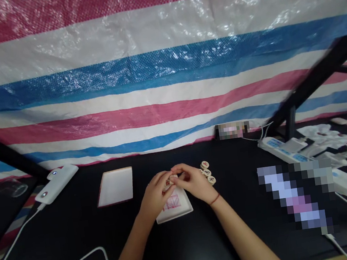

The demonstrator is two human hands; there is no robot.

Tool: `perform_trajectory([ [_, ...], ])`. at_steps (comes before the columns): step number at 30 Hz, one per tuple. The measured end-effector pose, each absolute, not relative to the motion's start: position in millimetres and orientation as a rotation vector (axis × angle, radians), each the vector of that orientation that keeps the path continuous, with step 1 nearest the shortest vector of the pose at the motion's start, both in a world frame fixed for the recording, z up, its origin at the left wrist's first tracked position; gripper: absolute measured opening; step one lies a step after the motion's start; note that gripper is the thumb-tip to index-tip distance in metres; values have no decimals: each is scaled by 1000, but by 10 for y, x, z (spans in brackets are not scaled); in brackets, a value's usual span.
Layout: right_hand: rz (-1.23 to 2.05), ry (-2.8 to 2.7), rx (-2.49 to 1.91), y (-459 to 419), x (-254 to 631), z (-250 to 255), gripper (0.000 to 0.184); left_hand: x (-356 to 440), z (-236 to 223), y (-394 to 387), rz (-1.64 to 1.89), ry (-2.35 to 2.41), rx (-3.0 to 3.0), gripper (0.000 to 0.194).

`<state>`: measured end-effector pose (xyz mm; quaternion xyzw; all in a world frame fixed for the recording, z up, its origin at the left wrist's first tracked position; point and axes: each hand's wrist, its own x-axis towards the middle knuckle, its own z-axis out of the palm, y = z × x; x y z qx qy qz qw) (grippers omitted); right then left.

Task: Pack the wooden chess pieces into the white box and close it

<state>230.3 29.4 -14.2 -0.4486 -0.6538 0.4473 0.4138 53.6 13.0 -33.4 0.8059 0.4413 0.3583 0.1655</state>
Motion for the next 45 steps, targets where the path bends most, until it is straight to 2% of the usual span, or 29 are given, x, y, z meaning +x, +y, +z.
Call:
perform_trajectory([
  [3, 1203, -1558, -1088, 247, 2231, -204, 33, 515, -345, 109, 1117, 1275, 2256, 28],
  [8, 1189, -1290, -1081, 299, 2299, -249, 41, 374, -290, 90, 1214, 1383, 2182, 28],
  [11, 1151, -1152, -1146, 341, 2361, -317, 45, 334, -258, 80, 1221, 1343, 2214, 15],
  [17, 1129, -1211, -1200, 349, 2360, -418, 46, 432, -292, 16, 931, 1269, 2389, 3],
  [20, 1103, -1299, -1214, 332, 2342, -427, 42, 490, -347, -13, 790, 1365, 2483, 4],
  [27, 851, -1543, -1151, 285, 2381, -363, 18, 510, -410, -30, 745, 1557, 2547, 7],
  [34, 678, -1937, -1062, 184, 2358, -199, 24, 500, -434, -25, 706, 1616, 2543, 25],
  [37, 576, -2097, -1011, 157, 2315, -185, 17, 482, -450, -17, 716, 1593, 2497, 35],
  [45, 393, -2340, -1081, 151, 2306, -226, 11, 435, -511, 20, 688, 1487, 2396, 42],
])
